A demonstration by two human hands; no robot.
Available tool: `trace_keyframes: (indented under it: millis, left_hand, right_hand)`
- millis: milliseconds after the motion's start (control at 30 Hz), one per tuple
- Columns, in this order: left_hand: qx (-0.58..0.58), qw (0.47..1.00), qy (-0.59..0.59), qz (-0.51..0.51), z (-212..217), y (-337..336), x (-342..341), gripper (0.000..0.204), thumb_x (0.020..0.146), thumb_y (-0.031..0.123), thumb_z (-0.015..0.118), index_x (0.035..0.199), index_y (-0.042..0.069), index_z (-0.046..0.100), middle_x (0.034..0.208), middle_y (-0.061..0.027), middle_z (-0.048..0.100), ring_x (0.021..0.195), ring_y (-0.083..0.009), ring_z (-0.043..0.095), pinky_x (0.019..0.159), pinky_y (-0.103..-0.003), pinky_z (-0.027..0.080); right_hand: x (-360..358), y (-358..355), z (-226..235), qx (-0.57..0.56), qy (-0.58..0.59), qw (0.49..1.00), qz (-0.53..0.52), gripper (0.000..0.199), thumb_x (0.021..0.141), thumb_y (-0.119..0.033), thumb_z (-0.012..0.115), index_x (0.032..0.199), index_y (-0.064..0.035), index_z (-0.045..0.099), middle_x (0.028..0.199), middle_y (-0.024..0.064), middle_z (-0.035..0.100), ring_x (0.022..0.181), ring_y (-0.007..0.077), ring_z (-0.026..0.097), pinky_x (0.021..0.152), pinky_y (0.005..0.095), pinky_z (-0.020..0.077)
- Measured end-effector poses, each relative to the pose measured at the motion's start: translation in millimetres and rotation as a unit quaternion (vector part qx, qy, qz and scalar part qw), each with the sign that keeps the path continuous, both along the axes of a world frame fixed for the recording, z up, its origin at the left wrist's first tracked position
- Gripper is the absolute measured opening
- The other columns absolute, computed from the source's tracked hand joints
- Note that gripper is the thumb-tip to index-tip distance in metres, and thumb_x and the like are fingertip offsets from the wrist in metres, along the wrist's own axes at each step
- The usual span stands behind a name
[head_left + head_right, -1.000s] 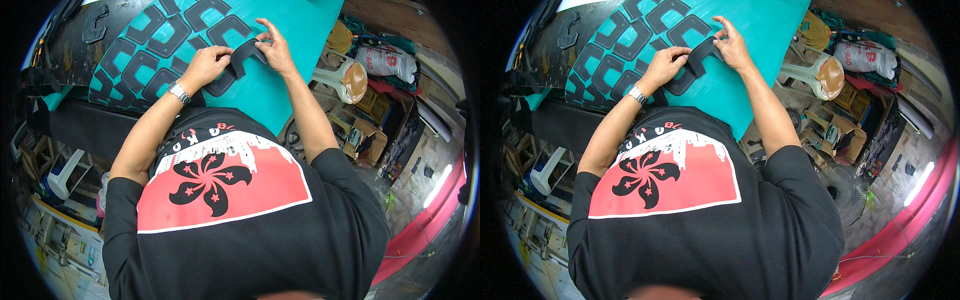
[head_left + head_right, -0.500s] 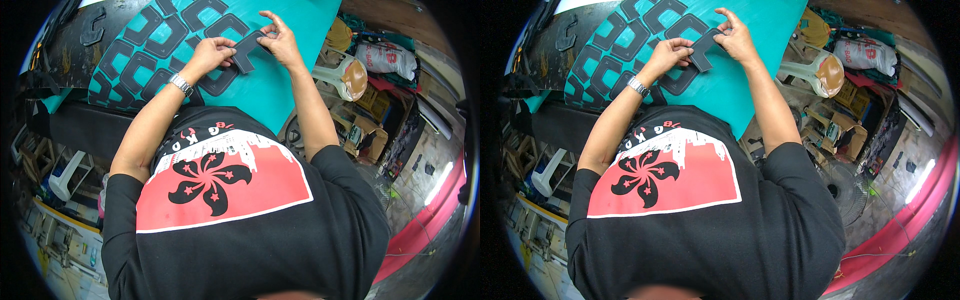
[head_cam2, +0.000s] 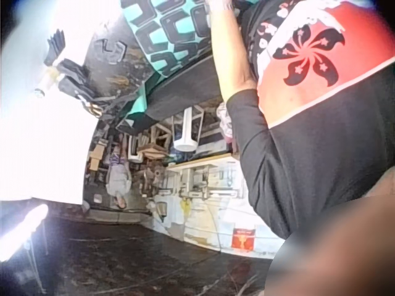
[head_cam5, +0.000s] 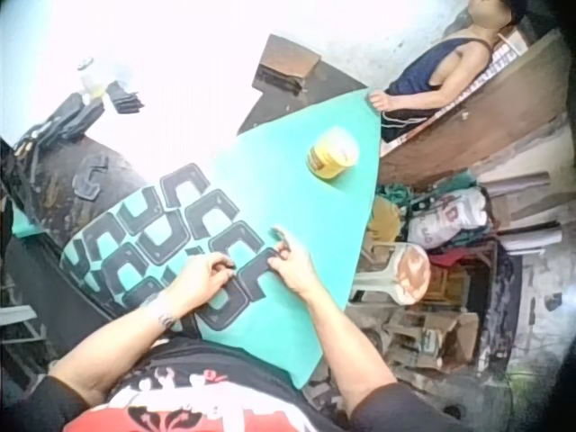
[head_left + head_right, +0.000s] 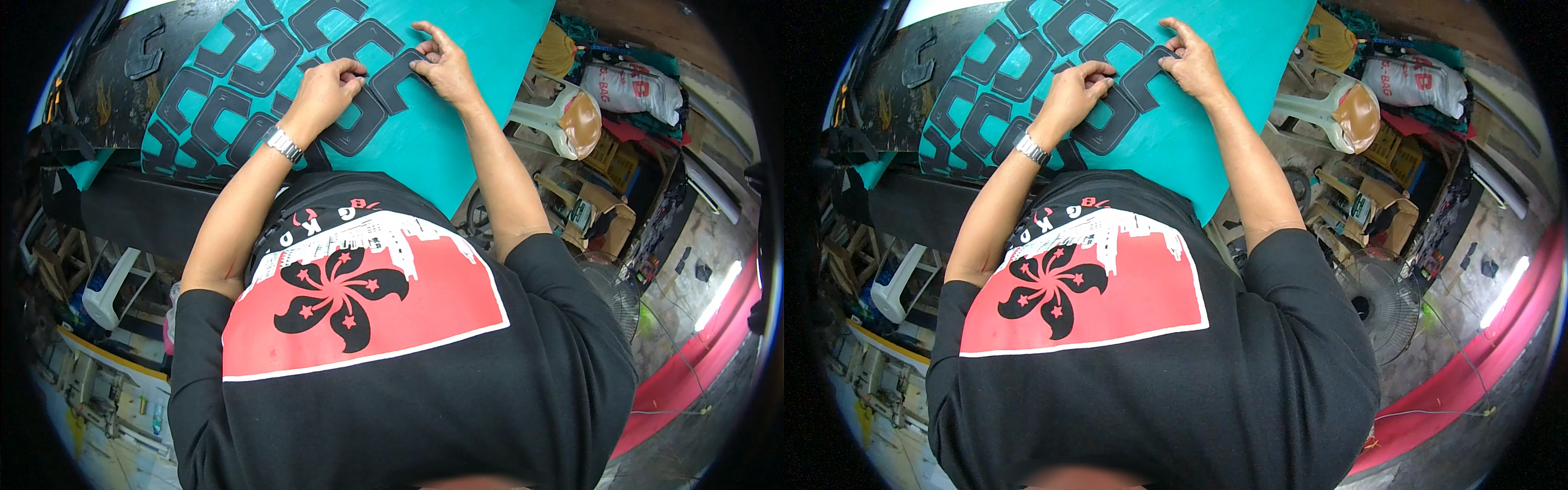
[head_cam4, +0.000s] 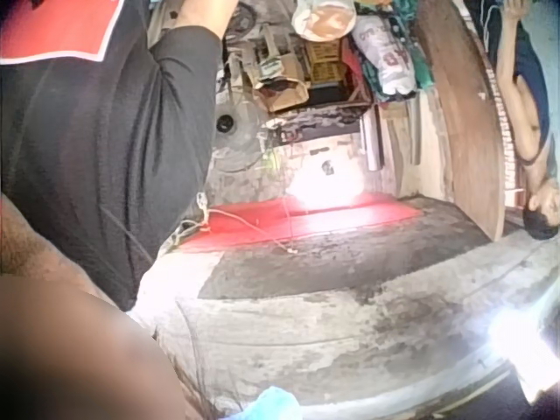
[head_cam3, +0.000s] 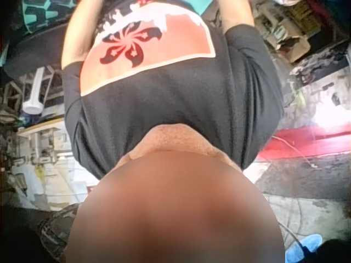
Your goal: The person places black U-shaped stickers onto a teal board, pressing each into place. They then use scissors to trim the excess teal material around the applied stickers.
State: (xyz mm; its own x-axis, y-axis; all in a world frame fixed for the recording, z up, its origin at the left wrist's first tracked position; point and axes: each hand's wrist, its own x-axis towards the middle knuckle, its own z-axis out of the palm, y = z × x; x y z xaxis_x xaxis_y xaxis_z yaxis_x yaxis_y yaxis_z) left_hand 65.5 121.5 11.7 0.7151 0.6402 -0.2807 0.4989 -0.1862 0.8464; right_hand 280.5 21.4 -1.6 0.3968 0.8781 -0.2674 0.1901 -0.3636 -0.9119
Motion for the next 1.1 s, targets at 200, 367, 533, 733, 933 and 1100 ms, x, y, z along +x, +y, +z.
trace_keyframes:
  millis: [200,367,533,733,933,1100]
  left_hand:
    - [0.226,0.962,-0.064,-0.14,-4,-19,-25,0.027,0.087,0.014,0.071,0.114,0.009,0.069,0.111,-0.009,0.065,0.099,-0.0249,0.065,0.083,-0.035,0.052]
    - [0.253,0.947,-0.078,-0.182,-11,-29,-33,0.03,0.085,0.014,0.072,0.114,0.012,0.068,0.117,-0.0077,0.06,0.104,-0.0266,0.058,0.091,-0.04,0.045]
    - [0.256,0.946,-0.076,-0.182,-15,-29,-33,0.03,0.085,0.016,0.072,0.114,0.011,0.068,0.116,-0.0057,0.061,0.106,-0.0254,0.056,0.091,-0.04,0.044]
    - [0.263,0.943,-0.082,-0.186,-15,-29,-33,0.029,0.085,0.017,0.071,0.114,0.012,0.067,0.117,-0.0064,0.06,0.107,-0.0262,0.056,0.092,-0.041,0.043]
    - [0.27,0.942,-0.078,-0.184,-16,-30,-34,0.033,0.085,0.015,0.073,0.117,0.013,0.066,0.118,-0.0082,0.06,0.107,-0.0274,0.057,0.092,-0.04,0.044]
    - [0.255,0.946,-0.067,-0.188,-13,-30,-33,0.03,0.086,0.017,0.071,0.115,0.013,0.066,0.119,-0.0066,0.059,0.111,-0.0255,0.053,0.094,-0.041,0.042]
  right_hand:
    - [-4,2,8,0.021,0.008,1.0,-0.004,0.067,0.077,0.01,0.067,0.138,-0.0137,0.055,0.095,0.0029,0.058,0.077,0.0083,0.059,0.065,0.0242,0.0514]
    - [-16,-4,31,0.072,-0.013,0.997,0.02,0.063,0.079,0.009,0.062,0.137,-0.0142,0.057,0.094,0.0018,0.057,0.076,0.0074,0.055,0.065,0.0223,0.0482]
    - [-25,-18,44,0.105,-0.024,0.994,0.019,0.061,0.079,0.009,0.062,0.135,-0.0152,0.059,0.094,-0.0004,0.056,0.076,0.005,0.051,0.065,0.0205,0.0457]
    - [-13,-15,28,0.084,0.046,0.995,-0.028,0.059,0.08,0.009,0.062,0.134,-0.0155,0.06,0.094,-0.0021,0.055,0.075,0.0028,0.05,0.064,0.0192,0.0448]
    - [-14,-9,16,0.073,0.031,0.996,-0.036,0.058,0.08,0.009,0.063,0.133,-0.0151,0.061,0.095,-0.0022,0.056,0.077,0.0039,0.052,0.067,0.0203,0.0468]
    - [-19,-6,35,0.137,0.031,0.99,-0.026,0.055,0.082,0.009,0.062,0.133,-0.0118,0.061,0.096,-0.0006,0.057,0.081,0.0053,0.054,0.07,0.021,0.048]
